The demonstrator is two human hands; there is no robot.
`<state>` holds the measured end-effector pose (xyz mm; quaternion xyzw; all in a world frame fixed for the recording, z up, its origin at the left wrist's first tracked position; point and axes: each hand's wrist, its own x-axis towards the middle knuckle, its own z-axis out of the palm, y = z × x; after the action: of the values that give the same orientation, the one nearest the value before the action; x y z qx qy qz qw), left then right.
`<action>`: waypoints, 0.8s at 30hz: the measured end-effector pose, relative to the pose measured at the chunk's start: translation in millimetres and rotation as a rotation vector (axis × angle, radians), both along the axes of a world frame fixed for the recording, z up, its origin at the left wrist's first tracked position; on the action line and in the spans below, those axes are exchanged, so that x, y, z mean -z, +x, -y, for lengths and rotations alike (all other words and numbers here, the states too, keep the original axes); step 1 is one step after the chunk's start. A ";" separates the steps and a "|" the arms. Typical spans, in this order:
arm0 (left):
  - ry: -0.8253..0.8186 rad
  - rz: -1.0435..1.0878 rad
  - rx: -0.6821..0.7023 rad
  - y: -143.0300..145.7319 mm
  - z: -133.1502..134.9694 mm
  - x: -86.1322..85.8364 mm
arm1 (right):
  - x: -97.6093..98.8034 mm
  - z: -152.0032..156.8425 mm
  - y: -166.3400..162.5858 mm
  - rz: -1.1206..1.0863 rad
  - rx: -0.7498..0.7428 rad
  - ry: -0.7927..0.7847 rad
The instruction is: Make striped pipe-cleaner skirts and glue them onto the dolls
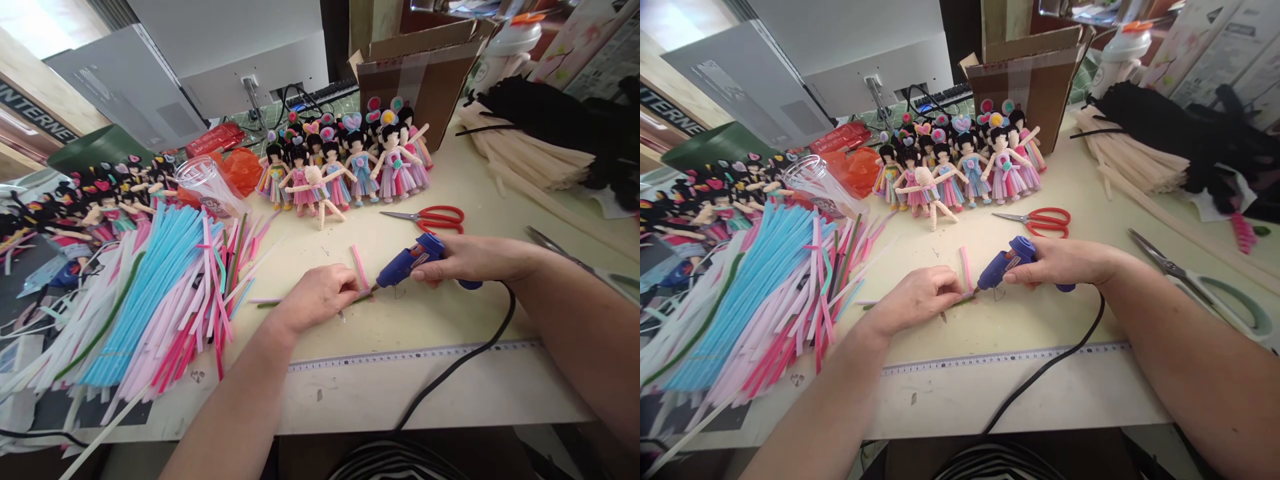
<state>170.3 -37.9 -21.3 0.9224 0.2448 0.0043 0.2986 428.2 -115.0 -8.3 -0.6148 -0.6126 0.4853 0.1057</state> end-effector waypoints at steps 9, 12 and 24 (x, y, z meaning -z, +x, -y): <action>-0.013 -0.019 -0.015 2.4 1.8 -2.0 | 2.2 0.0 4.2 -0.006 0.033 0.076; -0.019 -0.023 -0.022 2.7 2.8 -3.3 | -1.0 1.0 2.1 -0.019 0.019 0.093; 0.002 -0.010 -0.032 3.2 3.2 0.2 | -1.9 0.7 -3.1 0.019 -0.035 0.047</action>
<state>173.4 -41.1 -21.5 0.9187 0.2611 0.0047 0.2963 425.1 -115.7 -6.4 -0.6061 -0.6356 0.4664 0.1058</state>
